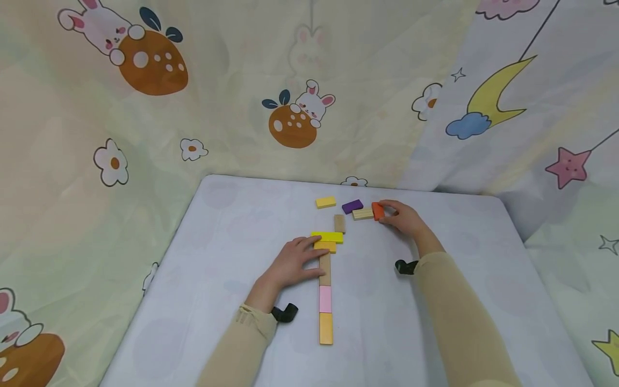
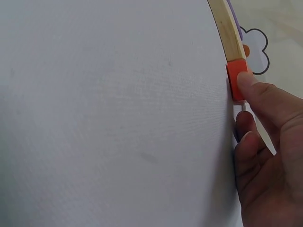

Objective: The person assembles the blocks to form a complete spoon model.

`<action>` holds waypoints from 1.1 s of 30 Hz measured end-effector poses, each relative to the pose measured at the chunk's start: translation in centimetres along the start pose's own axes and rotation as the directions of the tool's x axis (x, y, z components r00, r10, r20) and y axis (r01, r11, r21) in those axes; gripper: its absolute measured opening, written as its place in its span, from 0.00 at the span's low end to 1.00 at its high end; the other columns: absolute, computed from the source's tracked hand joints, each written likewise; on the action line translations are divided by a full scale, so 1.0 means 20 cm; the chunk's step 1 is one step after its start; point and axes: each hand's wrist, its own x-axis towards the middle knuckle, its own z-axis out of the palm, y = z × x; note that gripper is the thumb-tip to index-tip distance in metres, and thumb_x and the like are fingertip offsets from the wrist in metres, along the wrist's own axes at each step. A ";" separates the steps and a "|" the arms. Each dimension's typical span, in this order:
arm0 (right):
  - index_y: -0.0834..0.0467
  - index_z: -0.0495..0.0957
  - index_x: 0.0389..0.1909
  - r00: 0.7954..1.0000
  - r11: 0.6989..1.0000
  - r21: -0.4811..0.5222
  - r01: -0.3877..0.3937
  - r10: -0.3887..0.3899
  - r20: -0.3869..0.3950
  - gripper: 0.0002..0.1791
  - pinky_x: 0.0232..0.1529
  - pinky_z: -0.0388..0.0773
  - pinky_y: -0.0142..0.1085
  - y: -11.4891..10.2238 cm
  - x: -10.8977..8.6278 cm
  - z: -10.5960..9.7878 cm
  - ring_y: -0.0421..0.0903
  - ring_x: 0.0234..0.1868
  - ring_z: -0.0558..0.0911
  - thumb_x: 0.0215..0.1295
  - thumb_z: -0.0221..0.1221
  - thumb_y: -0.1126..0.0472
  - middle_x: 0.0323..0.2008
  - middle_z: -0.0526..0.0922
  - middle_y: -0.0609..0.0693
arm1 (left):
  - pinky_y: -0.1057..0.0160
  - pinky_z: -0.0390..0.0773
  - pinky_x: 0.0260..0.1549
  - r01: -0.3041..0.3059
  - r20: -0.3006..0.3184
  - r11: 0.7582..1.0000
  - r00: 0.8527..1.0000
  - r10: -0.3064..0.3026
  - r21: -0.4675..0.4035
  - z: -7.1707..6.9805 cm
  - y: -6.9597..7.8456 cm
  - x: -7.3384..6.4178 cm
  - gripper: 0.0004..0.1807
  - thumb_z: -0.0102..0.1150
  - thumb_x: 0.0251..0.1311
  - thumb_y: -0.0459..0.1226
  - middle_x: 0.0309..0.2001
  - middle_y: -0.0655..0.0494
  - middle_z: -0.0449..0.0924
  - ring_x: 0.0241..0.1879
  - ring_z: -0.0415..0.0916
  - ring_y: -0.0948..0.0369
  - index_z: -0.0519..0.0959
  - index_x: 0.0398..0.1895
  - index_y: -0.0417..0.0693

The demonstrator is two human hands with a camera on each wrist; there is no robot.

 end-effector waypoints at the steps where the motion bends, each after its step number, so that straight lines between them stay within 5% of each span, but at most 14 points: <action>1: 0.41 0.66 0.71 1.000 1.000 0.010 -0.004 0.004 -0.005 0.34 0.61 0.70 0.56 0.01 0.00 0.00 0.58 0.60 0.69 0.65 0.63 0.45 0.75 0.60 0.52 | 0.45 0.63 0.69 0.001 0.001 1.000 1.000 0.000 -0.002 0.00 0.00 0.00 0.34 0.51 0.61 0.68 0.76 0.61 0.56 0.71 0.59 0.51 0.66 0.70 0.77; 11: 0.41 0.67 0.70 0.999 0.993 0.115 0.001 0.005 -0.053 0.34 0.40 0.79 0.36 -0.04 -0.03 0.02 0.54 0.52 0.72 0.63 0.65 0.45 0.72 0.63 0.49 | 0.46 0.62 0.69 0.001 -0.002 1.000 1.000 -0.001 -0.005 0.01 0.00 0.01 0.34 0.50 0.61 0.69 0.76 0.61 0.56 0.71 0.59 0.51 0.66 0.70 0.77; 26: 0.40 0.71 0.68 0.991 0.995 0.032 0.098 -0.094 -0.092 0.33 0.43 0.77 0.38 -0.34 -0.07 0.18 0.52 0.48 0.72 0.61 0.66 0.41 0.70 0.68 0.48 | 0.46 0.62 0.70 0.027 0.025 1.000 0.999 -0.027 -0.012 0.00 0.01 0.01 0.34 0.50 0.60 0.70 0.77 0.63 0.54 0.72 0.57 0.52 0.66 0.70 0.79; 33: 0.44 0.75 0.64 0.979 0.981 0.012 0.193 -0.191 -0.077 0.30 0.54 0.77 0.44 -0.47 -0.04 0.32 0.52 0.53 0.74 0.60 0.67 0.44 0.67 0.72 0.46 | 0.46 0.63 0.69 0.030 0.025 1.000 0.999 -0.030 -0.005 -0.01 0.01 0.00 0.34 0.50 0.60 0.70 0.77 0.63 0.55 0.71 0.59 0.51 0.66 0.70 0.79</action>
